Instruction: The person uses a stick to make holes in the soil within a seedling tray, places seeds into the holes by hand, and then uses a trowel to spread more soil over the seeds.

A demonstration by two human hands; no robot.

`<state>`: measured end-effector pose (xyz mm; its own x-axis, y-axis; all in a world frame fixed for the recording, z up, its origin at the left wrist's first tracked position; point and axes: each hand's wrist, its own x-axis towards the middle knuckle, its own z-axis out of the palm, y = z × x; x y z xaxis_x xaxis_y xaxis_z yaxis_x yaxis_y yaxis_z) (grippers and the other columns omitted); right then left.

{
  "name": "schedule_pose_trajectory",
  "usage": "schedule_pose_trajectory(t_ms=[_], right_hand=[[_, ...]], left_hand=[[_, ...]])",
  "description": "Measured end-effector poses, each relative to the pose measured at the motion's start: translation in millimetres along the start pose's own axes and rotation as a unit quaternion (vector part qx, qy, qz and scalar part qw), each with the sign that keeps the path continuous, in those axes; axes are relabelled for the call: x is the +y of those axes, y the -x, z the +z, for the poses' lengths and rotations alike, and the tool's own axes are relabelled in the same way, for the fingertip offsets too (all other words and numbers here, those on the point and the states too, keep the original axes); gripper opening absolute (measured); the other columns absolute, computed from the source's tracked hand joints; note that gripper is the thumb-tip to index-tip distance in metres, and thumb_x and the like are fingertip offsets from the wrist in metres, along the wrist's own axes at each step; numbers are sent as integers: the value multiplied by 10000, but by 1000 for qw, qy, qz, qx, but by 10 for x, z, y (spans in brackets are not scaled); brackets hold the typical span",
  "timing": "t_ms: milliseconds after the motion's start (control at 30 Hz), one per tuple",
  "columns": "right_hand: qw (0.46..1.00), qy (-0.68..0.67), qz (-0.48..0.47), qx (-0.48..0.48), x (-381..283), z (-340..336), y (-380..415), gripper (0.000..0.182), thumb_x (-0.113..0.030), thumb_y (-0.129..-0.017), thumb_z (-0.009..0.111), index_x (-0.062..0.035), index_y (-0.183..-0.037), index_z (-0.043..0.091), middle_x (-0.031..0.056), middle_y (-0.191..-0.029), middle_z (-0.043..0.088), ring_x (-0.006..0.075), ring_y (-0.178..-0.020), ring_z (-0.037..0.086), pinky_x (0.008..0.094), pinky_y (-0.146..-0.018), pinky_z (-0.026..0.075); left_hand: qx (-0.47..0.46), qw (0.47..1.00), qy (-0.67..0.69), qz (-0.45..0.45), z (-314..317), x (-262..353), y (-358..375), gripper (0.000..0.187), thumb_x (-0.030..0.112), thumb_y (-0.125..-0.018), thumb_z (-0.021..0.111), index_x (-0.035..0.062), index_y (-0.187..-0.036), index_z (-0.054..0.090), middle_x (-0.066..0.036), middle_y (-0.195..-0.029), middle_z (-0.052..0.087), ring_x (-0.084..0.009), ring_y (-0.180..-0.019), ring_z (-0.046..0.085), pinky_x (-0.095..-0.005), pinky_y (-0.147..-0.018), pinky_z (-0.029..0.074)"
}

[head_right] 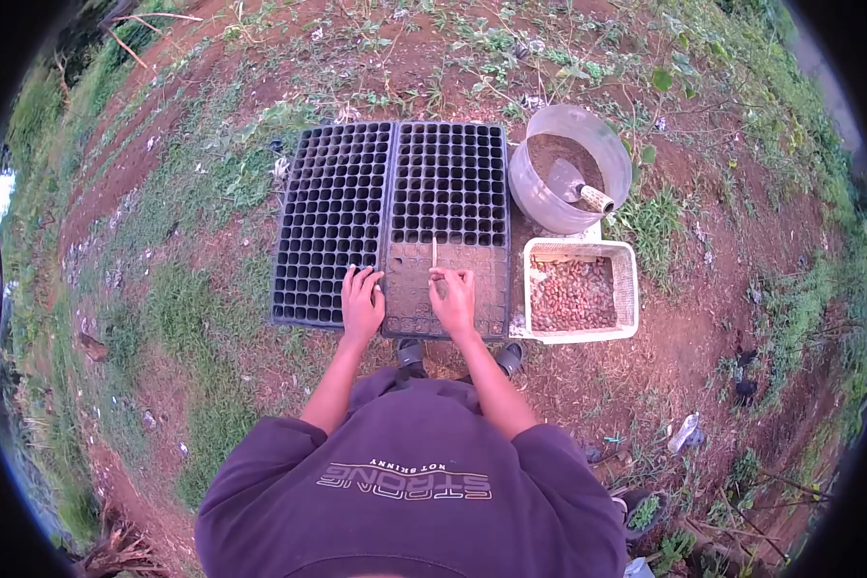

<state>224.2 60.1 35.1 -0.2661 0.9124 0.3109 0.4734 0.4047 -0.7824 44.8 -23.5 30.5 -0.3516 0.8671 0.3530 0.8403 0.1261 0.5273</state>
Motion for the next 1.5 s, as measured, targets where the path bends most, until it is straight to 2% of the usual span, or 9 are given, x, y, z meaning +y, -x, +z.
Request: schedule_pose_trajectory(t_ms=[300,367,400,533,600,833,1033,1300,1500], right_hand=[[1000,13,10,25,-111,455,-197,273,-23,-761,710,-87,-1022,664,25,-878,693,231,-932,511,367,-865,417],[1000,16,13,20,-155,513,-233,288,-43,-763,711,-97,-1041,653,27,-881,691,252,-954,513,383,-877,423],[1000,19,16,11,-165,542,-251,305,-63,-765,712,-107,-1059,643,29,-883,688,274,-976,514,399,-889,429],[998,61,-20,16,-208,636,-288,271,-57,-777,709,-99,-1041,662,30,-899,703,256,-991,529,376,-891,420],[996,85,-17,-1,-235,654,-304,256,-86,-790,705,-107,-1041,659,48,-919,696,277,-1012,524,389,-897,429],[990,132,-41,39,-317,640,-193,226,-77,-775,692,-88,-999,664,100,-1037,611,334,-1047,501,423,-913,437],[980,195,-43,3,-358,634,-111,199,-69,-767,650,-99,-957,700,124,-1139,555,351,-1094,475,462,-935,424],[972,230,-18,-48,-324,688,-107,260,-154,-814,623,-124,-1066,680,136,-1206,523,366,-1147,455,469,-975,402],[973,224,-33,-35,-340,605,-84,306,-184,-830,632,-132,-1131,647,135,-1224,513,366,-1169,437,476,-991,383]], left_hand=[[-79,994,-21,78,-37,-263,-273,340,85,-843,594,119,-1175,655,-111,-1317,532,-379,-1334,371,-477,-1080,341],[-89,991,-25,94,-31,-297,-337,354,140,-863,604,113,-1215,628,-130,-1354,491,-391,-1341,343,-499,-1080,330],[-89,991,-24,97,-44,-290,-378,354,140,-863,604,113,-1215,628,-130,-1354,491,-391,-1341,343,-499,-1080,330],[-103,990,-22,97,-48,-301,-449,345,205,-858,658,152,-1199,648,-128,-1374,475,-404,-1344,333,-496,-1084,324],[-117,987,-20,107,-32,-323,-494,341,210,-851,667,158,-1188,658,-126,-1374,476,-402,-1343,336,-496,-1082,325],[-101,987,-9,121,-7,-377,-497,275,197,-844,669,179,-1115,709,-134,-1361,492,-411,-1333,345,-503,-1074,328],[-114,988,-10,107,-18,-362,-492,301,159,-843,649,182,-1139,696,-136,-1364,489,-417,-1330,345,-506,-1072,330],[-123,984,-36,123,-7,-381,-428,403,109,-803,620,164,-1201,651,-149,-1335,503,-414,-1321,349,-515,-1085,304],[-108,985,-47,124,-2,-356,-428,419,75,-795,602,175,-1199,651,-143,-1317,514,-422,-1301,367,-525,-1070,312]])
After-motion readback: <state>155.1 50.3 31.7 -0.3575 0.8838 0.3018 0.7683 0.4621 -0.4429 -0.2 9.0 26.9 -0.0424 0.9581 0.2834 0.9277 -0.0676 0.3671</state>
